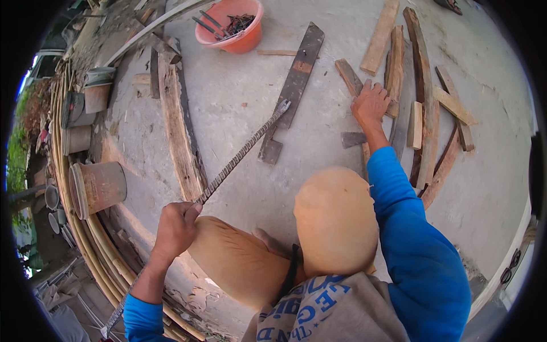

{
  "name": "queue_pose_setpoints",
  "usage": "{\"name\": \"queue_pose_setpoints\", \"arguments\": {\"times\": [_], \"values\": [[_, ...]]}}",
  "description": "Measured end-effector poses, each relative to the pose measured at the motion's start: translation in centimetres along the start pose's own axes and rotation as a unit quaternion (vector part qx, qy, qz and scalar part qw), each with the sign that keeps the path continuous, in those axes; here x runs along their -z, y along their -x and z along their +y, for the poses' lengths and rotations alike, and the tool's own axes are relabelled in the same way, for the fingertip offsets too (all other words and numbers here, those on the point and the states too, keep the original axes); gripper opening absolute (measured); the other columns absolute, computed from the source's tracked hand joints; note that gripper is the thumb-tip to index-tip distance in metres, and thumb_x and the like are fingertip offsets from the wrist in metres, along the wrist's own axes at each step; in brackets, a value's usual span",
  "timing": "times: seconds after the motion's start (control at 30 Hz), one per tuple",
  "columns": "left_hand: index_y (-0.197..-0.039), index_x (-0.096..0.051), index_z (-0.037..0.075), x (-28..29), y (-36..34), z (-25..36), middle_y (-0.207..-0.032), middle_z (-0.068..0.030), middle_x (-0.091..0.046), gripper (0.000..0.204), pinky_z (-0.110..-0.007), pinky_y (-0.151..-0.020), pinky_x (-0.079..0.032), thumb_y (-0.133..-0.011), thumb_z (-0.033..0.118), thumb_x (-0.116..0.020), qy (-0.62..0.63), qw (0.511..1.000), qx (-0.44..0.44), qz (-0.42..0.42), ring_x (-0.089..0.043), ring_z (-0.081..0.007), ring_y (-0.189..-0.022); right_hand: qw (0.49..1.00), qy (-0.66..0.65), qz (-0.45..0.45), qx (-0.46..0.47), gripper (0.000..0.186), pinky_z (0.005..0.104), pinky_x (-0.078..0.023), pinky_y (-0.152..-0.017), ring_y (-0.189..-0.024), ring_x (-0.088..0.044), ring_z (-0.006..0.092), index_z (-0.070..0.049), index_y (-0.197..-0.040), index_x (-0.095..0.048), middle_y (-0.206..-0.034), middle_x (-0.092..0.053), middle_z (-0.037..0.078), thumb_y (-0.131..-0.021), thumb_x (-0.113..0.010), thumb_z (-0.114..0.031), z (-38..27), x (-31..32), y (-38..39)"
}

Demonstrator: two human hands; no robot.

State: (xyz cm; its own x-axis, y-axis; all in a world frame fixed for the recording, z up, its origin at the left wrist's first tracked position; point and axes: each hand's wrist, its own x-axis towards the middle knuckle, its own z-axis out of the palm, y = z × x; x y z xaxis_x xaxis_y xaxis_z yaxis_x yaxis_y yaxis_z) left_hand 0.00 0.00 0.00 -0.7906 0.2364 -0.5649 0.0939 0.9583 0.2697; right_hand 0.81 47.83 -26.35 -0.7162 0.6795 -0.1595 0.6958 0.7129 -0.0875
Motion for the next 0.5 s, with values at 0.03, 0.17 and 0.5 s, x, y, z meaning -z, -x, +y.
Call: {"name": "queue_pose_setpoints", "arguments": {"times": [0.03, 0.17, 0.5], "values": [[-0.08, -0.068, -0.005, 0.3, 0.0, 0.2, -0.076, -0.0325, -0.062, 0.034, -0.052, -0.07, -0.05, -0.098, 0.022, -0.068, 0.003, 1.0, -0.004, 0.004, -0.062, -0.0526, -0.078, 1.0, 0.017, 0.007, 0.0, 0.066, 0.0513, -0.039, -0.104, -0.131, -0.054, 0.0404, -0.002, -0.146, -0.05, -0.138, -0.058, 0.025, -0.089, -0.075, -0.026, 1.1, -0.8, -0.1], [-0.073, -0.064, -0.007, 1.8, -0.6, 0.8, -0.075, -0.0322, -0.062, 0.039, -0.054, -0.07, -0.049, -0.1, 0.022, -0.064, -0.072, 0.996, -0.041, 0.02, -0.063, -0.0527, -0.077, 0.996, 0.037, -0.044, 0.062, 0.055, 0.0532, -0.043, -0.099, -0.116, -0.065, 0.0396, -0.003, -0.136, -0.057, -0.118, -0.068, 0.02, -0.087, -0.074, -0.023, 2.7, -1.5, -0.3], [-0.076, -0.069, -0.006, 5.8, -2.7, 3.5, -0.079, -0.0324, -0.065, 0.045, -0.056, -0.078, -0.05, -0.103, 0.029, -0.061, -0.109, 0.994, 0.003, -0.022, -0.064, -0.0521, -0.085, 0.951, -0.195, -0.016, 0.241, 0.064, 0.0494, -0.054, -0.086, -0.103, -0.066, 0.042, -0.001, -0.138, -0.058, -0.121, -0.058, 0.018, -0.084, -0.078, -0.026, 5.4, 2.2, 8.5]]}}
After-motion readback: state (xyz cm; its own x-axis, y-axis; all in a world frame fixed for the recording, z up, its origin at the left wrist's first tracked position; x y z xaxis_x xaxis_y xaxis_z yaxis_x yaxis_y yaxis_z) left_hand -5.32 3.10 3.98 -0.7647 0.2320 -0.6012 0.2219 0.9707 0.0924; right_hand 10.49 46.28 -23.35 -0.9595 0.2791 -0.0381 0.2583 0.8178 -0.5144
